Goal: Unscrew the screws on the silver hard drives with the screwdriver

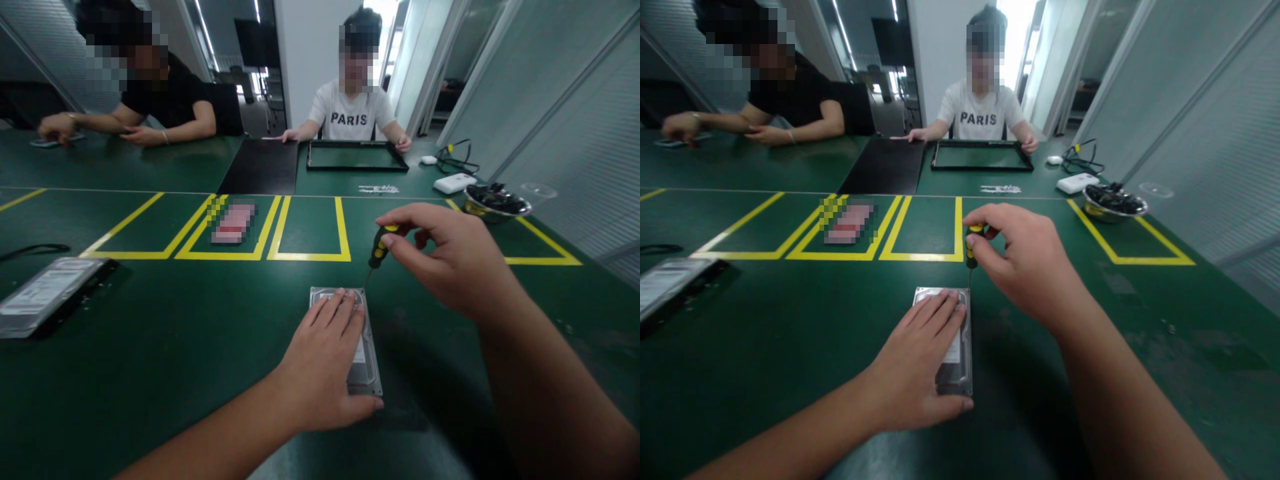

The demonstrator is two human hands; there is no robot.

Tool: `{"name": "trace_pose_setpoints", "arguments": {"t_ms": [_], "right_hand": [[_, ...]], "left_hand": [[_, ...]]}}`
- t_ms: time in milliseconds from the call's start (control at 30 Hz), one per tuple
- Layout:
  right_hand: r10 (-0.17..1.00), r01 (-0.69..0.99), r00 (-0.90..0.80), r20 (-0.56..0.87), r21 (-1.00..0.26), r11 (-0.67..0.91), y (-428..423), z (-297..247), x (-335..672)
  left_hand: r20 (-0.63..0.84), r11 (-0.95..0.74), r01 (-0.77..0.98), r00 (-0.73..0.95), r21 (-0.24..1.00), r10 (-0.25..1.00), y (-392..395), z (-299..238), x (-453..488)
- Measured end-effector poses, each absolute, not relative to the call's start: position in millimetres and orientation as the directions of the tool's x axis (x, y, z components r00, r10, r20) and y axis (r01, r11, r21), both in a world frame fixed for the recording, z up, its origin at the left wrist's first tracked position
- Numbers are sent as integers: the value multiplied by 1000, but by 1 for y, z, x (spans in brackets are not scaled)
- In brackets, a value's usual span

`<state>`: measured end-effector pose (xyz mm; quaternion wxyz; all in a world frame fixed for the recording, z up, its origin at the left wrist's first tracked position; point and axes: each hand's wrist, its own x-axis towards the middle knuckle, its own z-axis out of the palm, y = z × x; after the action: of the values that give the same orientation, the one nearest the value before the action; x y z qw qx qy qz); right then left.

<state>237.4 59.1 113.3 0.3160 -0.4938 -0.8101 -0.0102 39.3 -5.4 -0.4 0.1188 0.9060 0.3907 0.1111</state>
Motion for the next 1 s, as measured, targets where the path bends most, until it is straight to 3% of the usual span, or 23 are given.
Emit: {"name": "trace_pose_setpoints", "arguments": {"t_ms": [1000], "right_hand": [[798,804,-334,502,-291,519,57,115,237]], "left_hand": [[100,-670,680,676,298,730,-5,0,38]]}}
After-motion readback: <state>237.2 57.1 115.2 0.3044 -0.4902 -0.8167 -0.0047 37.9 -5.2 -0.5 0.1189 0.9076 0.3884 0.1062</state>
